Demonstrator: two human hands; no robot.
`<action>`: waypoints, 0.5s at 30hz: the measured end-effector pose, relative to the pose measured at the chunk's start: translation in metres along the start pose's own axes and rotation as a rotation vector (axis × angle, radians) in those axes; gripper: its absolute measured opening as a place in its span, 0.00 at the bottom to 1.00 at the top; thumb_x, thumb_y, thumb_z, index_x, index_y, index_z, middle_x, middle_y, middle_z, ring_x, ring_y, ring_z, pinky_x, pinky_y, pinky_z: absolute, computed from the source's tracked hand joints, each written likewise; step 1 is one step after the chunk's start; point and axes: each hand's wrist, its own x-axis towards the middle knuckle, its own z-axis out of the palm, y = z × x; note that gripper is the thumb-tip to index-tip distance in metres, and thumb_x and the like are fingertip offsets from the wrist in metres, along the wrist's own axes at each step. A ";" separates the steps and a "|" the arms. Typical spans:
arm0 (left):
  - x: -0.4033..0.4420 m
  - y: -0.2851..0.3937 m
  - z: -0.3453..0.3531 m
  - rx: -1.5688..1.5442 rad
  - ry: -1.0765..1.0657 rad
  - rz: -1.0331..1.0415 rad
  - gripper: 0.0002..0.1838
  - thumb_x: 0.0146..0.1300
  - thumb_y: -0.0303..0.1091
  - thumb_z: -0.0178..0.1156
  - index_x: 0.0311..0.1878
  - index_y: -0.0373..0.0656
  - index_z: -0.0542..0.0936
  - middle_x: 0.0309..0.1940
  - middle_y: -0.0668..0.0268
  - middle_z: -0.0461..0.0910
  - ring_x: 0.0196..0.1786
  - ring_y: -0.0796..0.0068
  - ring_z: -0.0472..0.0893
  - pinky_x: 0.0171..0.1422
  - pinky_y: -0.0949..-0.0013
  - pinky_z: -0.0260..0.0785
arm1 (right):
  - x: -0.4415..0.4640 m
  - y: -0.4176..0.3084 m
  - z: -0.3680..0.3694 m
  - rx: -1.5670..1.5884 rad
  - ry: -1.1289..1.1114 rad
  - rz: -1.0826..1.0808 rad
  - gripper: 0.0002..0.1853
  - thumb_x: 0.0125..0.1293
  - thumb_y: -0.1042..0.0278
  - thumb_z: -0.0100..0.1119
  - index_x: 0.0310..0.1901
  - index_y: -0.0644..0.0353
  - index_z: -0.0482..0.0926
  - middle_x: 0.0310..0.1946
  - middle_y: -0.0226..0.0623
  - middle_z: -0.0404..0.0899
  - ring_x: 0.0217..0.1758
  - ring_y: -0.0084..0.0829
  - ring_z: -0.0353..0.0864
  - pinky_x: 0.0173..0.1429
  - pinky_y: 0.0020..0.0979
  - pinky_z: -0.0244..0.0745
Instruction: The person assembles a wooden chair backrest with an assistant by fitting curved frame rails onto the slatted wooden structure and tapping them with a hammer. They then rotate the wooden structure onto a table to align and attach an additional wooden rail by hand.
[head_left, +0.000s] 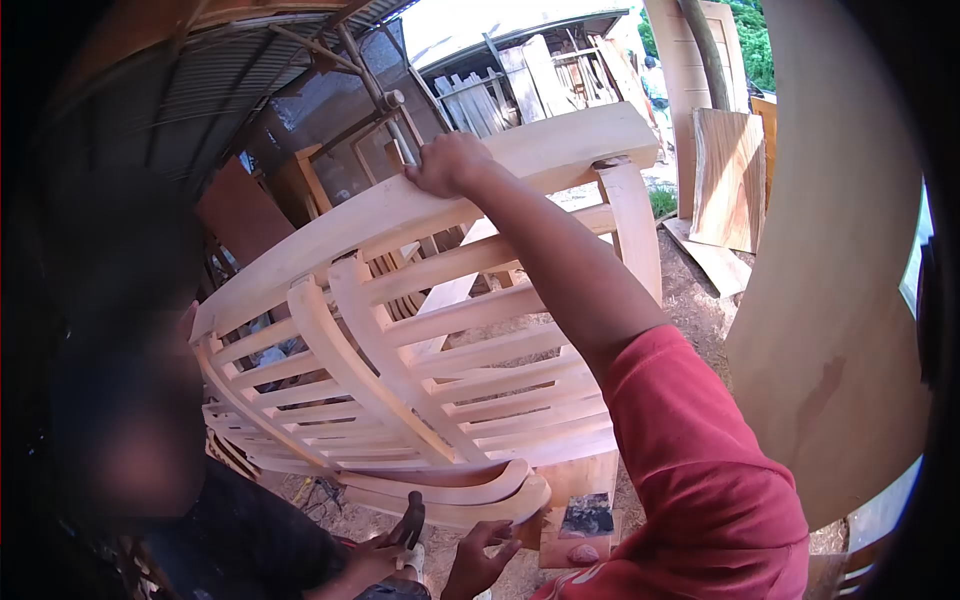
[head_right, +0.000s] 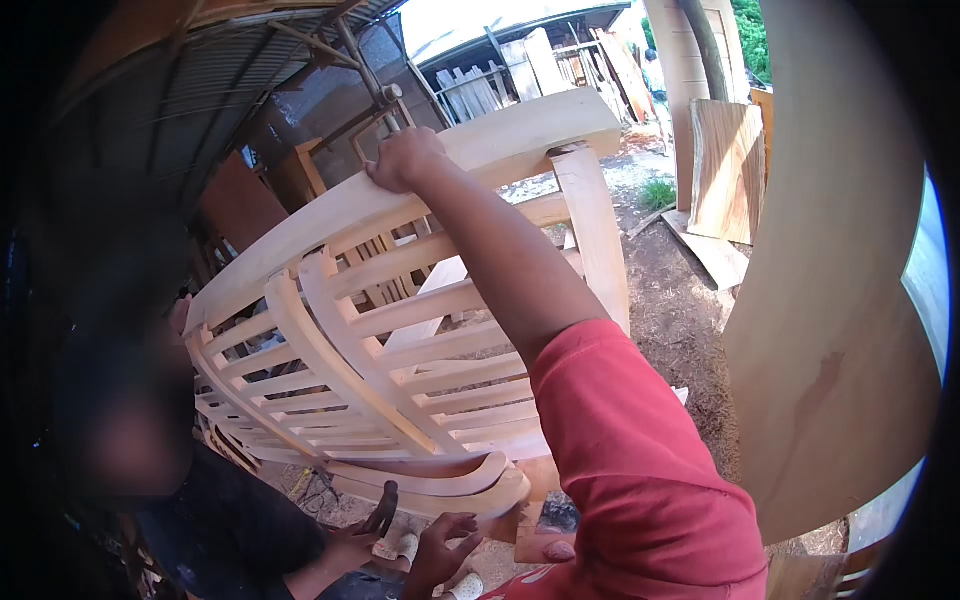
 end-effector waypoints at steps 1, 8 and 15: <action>0.002 0.002 -0.001 0.009 -0.001 0.015 0.21 0.58 0.31 0.67 0.53 0.33 0.75 0.41 0.53 0.82 0.47 0.67 0.83 0.54 0.66 0.76 | -0.001 0.002 0.001 -0.015 0.002 -0.009 0.31 0.68 0.39 0.37 0.49 0.57 0.83 0.51 0.41 0.81 0.58 0.38 0.78 0.63 0.38 0.67; 0.040 0.042 -0.010 0.144 -0.036 0.245 0.19 0.57 0.33 0.68 0.49 0.35 0.77 0.45 0.53 0.80 0.49 0.60 0.82 0.53 0.62 0.75 | -0.032 0.007 0.005 -0.134 0.167 0.016 0.33 0.67 0.39 0.38 0.59 0.59 0.74 0.54 0.46 0.77 0.62 0.40 0.72 0.67 0.41 0.57; 0.168 0.198 -0.077 0.294 0.567 0.836 0.19 0.61 0.31 0.61 0.53 0.32 0.74 0.50 0.52 0.76 0.56 0.56 0.76 0.62 0.60 0.65 | -0.018 0.027 0.010 0.002 0.130 -0.066 0.29 0.66 0.45 0.42 0.54 0.65 0.75 0.55 0.47 0.77 0.64 0.41 0.71 0.69 0.40 0.58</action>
